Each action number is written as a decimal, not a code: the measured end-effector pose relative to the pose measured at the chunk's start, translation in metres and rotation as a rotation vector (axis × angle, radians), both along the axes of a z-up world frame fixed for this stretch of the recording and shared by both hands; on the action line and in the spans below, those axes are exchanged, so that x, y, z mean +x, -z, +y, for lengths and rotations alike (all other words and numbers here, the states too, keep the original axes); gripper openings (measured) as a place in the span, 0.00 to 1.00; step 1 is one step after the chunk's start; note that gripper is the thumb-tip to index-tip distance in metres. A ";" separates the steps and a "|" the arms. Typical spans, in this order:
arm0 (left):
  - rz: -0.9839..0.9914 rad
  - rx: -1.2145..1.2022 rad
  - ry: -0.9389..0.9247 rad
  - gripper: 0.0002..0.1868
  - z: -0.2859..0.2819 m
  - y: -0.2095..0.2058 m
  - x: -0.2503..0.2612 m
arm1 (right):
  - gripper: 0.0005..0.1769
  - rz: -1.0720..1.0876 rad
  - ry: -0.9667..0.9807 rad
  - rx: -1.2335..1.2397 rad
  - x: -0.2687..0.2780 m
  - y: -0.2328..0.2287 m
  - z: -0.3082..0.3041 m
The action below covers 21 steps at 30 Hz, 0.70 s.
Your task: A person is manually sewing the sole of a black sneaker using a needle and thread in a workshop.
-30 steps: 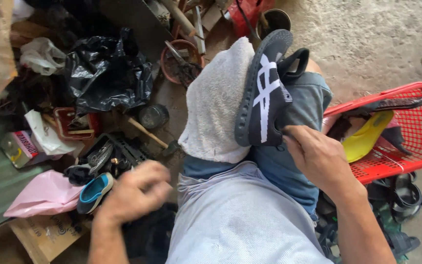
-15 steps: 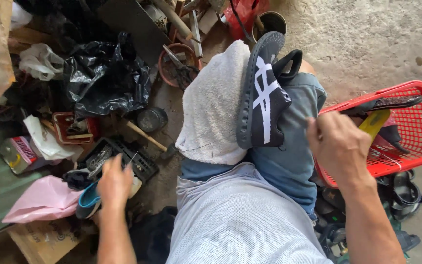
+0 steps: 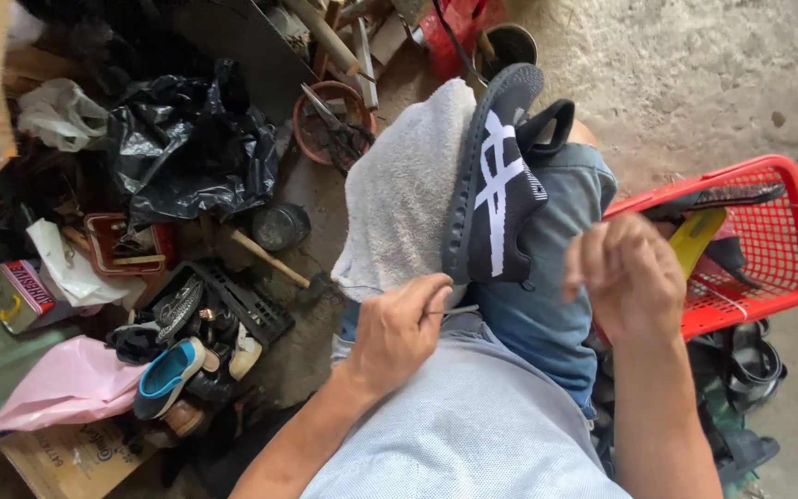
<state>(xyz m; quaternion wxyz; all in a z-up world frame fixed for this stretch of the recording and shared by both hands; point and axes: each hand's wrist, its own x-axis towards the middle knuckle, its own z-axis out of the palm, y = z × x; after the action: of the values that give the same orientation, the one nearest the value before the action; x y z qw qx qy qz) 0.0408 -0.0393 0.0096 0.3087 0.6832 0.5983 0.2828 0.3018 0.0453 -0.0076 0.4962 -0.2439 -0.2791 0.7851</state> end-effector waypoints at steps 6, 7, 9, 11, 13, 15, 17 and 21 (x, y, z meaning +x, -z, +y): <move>-0.134 -0.083 0.033 0.09 -0.003 0.014 0.013 | 0.24 -0.409 0.089 -0.207 0.019 0.030 0.025; -0.152 -0.078 0.047 0.10 -0.003 0.017 0.013 | 0.25 -0.407 0.084 -0.246 0.022 0.034 0.025; -0.161 -0.076 0.055 0.10 -0.001 0.018 0.010 | 0.25 -0.395 0.071 -0.287 0.022 0.041 0.030; -0.205 -0.125 0.052 0.10 -0.001 0.019 0.009 | 0.24 -0.410 0.082 -0.294 0.025 0.045 0.027; -0.212 -0.134 0.045 0.11 0.000 0.016 0.009 | 0.24 -0.422 0.104 -0.322 0.025 0.042 0.029; -0.220 -0.148 0.028 0.11 -0.001 0.010 0.010 | 0.23 -0.438 0.115 -0.354 0.033 0.045 0.031; -0.170 -0.112 0.013 0.09 0.001 0.001 0.012 | 0.22 -0.469 0.182 -0.388 0.049 0.052 0.032; -0.188 -0.139 0.036 0.12 0.002 0.005 0.014 | 0.24 -0.464 0.175 -0.391 0.066 0.056 0.032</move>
<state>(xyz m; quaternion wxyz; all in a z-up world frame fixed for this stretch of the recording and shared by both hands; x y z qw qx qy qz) 0.0545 -0.0372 0.0042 0.4151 0.6412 0.5726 0.2979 0.3678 0.0770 -0.0641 0.4286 -0.5303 -0.2066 0.7017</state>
